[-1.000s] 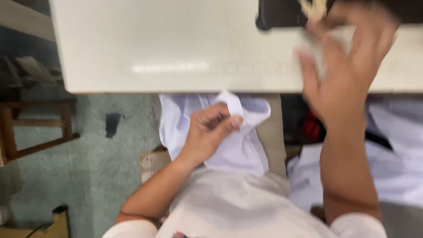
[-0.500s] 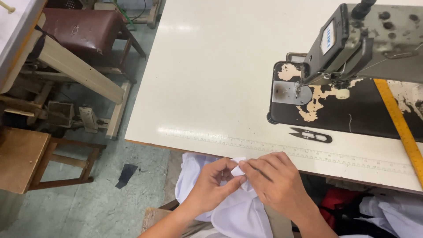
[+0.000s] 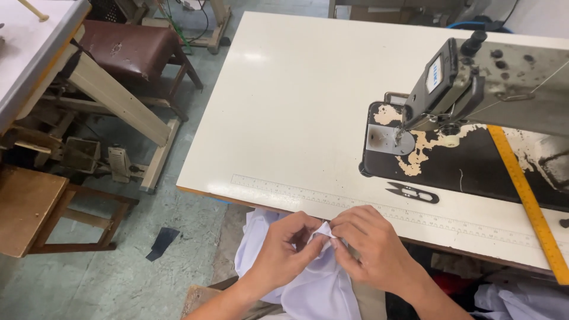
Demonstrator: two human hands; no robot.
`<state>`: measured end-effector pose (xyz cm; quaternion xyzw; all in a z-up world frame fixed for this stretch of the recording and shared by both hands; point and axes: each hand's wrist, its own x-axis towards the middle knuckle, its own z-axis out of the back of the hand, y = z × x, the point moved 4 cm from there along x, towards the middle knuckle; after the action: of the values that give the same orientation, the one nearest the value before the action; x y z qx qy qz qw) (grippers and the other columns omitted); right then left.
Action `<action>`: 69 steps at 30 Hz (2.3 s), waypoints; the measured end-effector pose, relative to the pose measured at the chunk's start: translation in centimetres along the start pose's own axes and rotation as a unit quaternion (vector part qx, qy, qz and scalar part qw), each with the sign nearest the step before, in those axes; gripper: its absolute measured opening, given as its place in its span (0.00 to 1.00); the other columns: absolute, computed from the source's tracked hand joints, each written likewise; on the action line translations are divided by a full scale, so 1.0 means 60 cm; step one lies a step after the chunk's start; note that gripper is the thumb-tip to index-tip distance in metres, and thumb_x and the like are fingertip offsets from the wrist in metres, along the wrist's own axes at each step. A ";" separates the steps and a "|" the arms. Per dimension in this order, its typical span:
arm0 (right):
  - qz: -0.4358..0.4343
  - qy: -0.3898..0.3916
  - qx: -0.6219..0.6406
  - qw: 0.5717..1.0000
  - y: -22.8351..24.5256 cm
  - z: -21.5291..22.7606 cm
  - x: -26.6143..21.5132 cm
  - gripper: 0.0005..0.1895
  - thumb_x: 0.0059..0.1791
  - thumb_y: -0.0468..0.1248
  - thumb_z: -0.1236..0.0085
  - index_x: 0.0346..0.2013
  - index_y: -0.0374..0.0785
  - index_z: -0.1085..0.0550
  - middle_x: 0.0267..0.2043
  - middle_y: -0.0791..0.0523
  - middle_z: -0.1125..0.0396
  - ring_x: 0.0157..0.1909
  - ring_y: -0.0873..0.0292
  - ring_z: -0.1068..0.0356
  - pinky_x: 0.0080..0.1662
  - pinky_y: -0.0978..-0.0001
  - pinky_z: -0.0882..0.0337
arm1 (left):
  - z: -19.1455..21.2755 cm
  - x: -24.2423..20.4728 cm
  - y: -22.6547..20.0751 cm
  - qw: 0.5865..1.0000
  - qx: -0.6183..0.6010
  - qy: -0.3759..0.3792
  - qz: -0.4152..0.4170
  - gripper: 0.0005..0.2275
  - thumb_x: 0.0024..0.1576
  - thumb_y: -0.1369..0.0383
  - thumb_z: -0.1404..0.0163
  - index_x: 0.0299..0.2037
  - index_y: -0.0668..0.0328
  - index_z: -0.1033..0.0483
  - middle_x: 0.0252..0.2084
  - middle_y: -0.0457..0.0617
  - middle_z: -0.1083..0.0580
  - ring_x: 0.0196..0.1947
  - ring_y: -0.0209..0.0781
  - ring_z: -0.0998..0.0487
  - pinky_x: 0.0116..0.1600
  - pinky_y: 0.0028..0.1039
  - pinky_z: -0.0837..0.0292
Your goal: Trimming loose threads from a white garment using thread snips at a sewing factory workstation.
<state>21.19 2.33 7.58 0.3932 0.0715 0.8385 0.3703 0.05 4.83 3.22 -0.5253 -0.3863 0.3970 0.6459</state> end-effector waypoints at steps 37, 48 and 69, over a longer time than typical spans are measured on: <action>-0.138 -0.154 0.090 0.974 -0.059 -0.032 -0.026 0.06 0.67 0.23 0.26 0.59 0.27 0.13 0.53 0.45 0.17 0.51 0.44 0.15 0.57 0.49 0.15 | 0.001 0.096 0.015 0.991 -0.133 -0.026 -0.006 0.05 0.71 0.69 0.32 0.50 0.62 0.11 0.33 0.45 0.20 0.29 0.30 0.18 0.34 0.22 0.17; -0.147 -0.173 0.029 0.973 -0.055 -0.035 0.002 0.02 0.67 0.25 0.30 0.53 0.29 0.13 0.44 0.49 0.18 0.42 0.46 0.16 0.50 0.52 0.14 | 0.008 0.089 0.069 0.997 -0.077 -0.010 0.021 0.07 0.70 0.70 0.32 0.46 0.68 0.12 0.29 0.52 0.21 0.23 0.34 0.19 0.28 0.26 0.17; -0.368 -0.070 -0.006 0.927 -0.058 0.044 -0.134 0.10 0.77 0.30 0.41 0.71 0.26 0.19 0.60 0.46 0.20 0.59 0.49 0.20 0.61 0.58 0.23 | 0.011 0.094 0.019 0.977 -0.171 0.044 0.115 0.10 0.74 0.63 0.40 0.43 0.57 0.19 0.40 0.43 0.20 0.29 0.37 0.13 0.32 0.24 0.09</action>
<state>28.35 -1.09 3.09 0.3947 0.1797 0.6143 0.6592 1.50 10.45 2.65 -0.6861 -0.3569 0.3729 0.5127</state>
